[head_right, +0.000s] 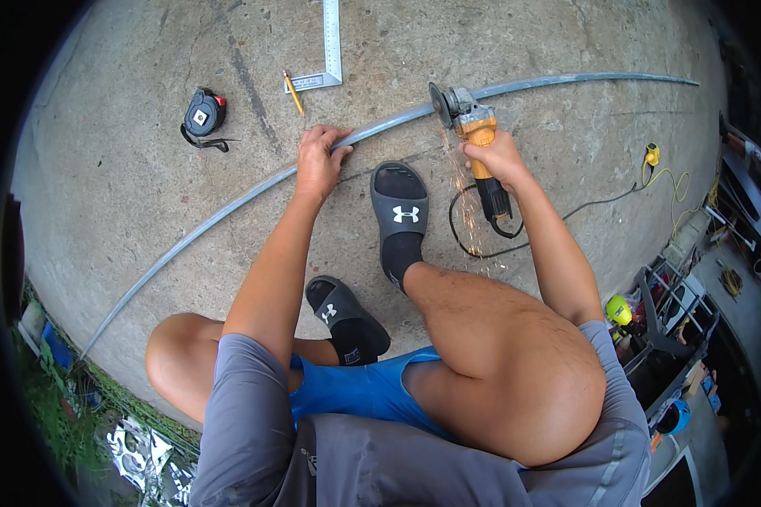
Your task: The person is cutting metal pipes with an angle grinder.
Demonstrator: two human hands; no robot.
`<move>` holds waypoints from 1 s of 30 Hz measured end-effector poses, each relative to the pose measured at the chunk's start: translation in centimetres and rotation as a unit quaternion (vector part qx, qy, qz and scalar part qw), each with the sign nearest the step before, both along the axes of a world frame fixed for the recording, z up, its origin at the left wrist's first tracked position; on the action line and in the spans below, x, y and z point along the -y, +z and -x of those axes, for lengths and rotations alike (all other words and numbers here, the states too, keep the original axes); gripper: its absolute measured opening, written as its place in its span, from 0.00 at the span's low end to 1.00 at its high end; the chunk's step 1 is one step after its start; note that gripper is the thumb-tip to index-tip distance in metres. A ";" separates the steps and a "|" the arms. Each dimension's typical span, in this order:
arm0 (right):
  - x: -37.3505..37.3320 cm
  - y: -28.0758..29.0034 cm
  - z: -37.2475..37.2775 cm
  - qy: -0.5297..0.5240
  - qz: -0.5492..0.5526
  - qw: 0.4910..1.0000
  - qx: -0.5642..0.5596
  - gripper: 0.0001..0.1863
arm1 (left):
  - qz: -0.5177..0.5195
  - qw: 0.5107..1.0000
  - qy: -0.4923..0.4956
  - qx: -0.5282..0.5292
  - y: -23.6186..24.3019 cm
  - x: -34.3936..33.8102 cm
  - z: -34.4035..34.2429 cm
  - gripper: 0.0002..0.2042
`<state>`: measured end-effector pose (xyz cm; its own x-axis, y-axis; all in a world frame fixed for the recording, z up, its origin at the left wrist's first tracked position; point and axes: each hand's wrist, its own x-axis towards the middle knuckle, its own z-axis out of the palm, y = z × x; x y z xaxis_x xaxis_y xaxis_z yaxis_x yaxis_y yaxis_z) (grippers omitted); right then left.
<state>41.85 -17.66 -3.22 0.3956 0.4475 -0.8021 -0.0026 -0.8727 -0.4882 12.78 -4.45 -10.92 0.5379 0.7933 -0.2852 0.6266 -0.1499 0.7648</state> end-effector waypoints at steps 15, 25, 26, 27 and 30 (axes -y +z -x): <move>-0.4 -0.3 0.0 0.004 0.001 1.000 0.006 0.16 | -0.004 1.000 0.001 -0.006 0.2 0.0 0.2 0.16; -0.2 -0.3 -0.1 0.001 -0.002 1.000 0.005 0.17 | -0.003 1.000 0.001 -0.006 0.2 0.0 0.2 0.16; -0.2 -0.3 -0.2 0.001 -0.002 1.000 0.006 0.17 | -0.003 1.000 0.002 -0.005 0.2 0.0 0.1 0.16; -0.1 -0.2 -0.2 0.008 0.001 1.000 0.008 0.17 | -0.003 1.000 0.000 -0.004 0.2 0.0 0.1 0.16; 0.1 0.2 -0.6 0.014 0.005 1.000 0.007 0.17 | -0.002 1.000 -0.001 0.003 0.1 0.1 -0.3 0.16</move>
<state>42.46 -17.76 -2.98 0.3947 0.4501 -0.8010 0.0288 -0.8774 -0.4788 13.09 -4.57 -10.80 0.5411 0.7934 -0.2788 0.6214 -0.1539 0.7682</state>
